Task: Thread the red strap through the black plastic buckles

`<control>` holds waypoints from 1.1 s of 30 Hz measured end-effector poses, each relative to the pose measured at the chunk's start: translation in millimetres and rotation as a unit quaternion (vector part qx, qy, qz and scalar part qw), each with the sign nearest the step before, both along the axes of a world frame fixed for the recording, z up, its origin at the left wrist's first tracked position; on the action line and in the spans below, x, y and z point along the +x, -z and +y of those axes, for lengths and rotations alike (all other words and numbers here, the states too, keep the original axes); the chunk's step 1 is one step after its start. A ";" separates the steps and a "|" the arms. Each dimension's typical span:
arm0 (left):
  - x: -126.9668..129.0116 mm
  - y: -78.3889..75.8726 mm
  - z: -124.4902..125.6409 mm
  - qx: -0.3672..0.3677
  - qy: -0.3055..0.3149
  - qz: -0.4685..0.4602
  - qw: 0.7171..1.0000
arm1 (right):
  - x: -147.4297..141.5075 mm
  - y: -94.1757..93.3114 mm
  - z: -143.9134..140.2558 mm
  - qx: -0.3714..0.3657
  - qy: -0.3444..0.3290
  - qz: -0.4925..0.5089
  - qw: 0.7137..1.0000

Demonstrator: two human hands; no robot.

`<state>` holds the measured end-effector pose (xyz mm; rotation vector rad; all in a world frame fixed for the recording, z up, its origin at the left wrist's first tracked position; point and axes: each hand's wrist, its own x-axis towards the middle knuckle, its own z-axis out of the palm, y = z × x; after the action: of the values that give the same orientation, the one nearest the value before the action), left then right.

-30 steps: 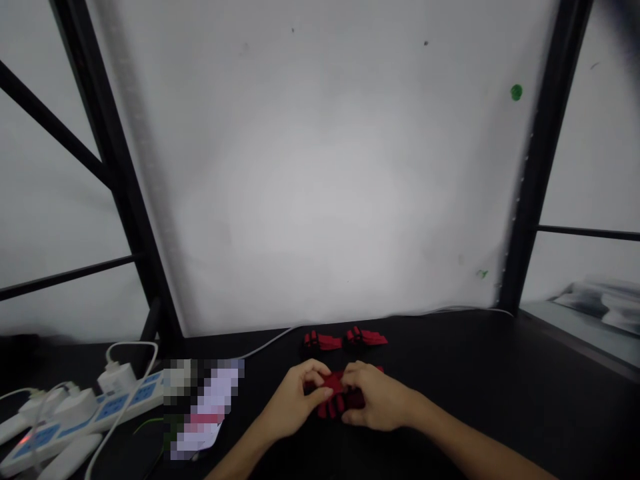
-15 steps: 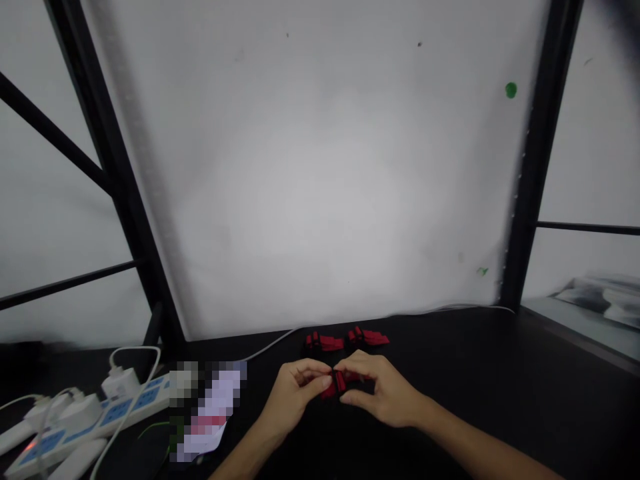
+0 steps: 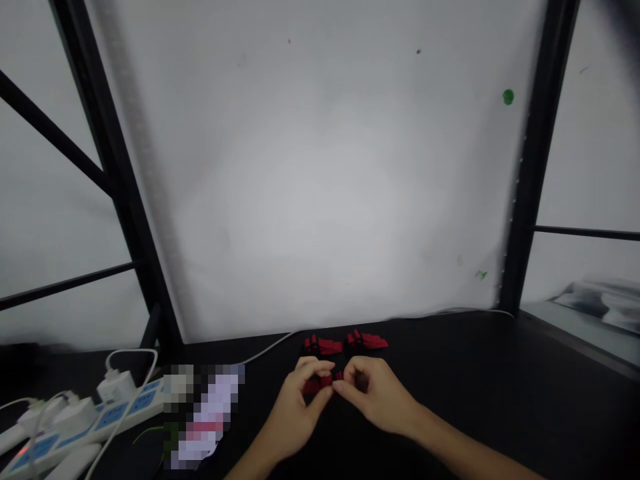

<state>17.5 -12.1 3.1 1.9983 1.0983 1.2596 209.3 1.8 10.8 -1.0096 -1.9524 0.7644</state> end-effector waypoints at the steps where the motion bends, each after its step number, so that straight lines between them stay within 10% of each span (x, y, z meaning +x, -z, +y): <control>1: 2.1 0.9 -2.3 0.013 -0.004 0.031 0.999 | -2.5 1.5 -1.0 -0.013 0.004 -0.005 1.000; 8: 4.1 -0.1 0.3 0.079 -0.071 0.115 0.988 | -1.8 0.0 3.6 -0.001 -0.007 0.054 0.999; 13: -5.9 -3.0 5.7 0.008 0.003 -0.004 1.000 | 20.4 -9.3 20.1 -0.207 -0.114 0.214 0.948; 18: -6.5 1.5 6.1 -0.037 0.088 -0.080 0.992 | 32.4 -14.3 18.3 -0.274 -0.215 0.104 0.932; 25: -0.6 -9.8 1.6 -0.096 0.202 -0.078 0.972 | 13.4 -4.1 9.8 -0.146 -0.182 0.194 0.953; 33: 1.9 -2.0 -0.5 -0.120 0.194 -0.113 0.967 | -0.2 6.2 4.8 -0.103 -0.127 0.231 0.959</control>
<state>19.4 -12.6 5.1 1.7292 0.6707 1.0586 209.1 6.6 4.6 -0.6225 -1.6275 1.2483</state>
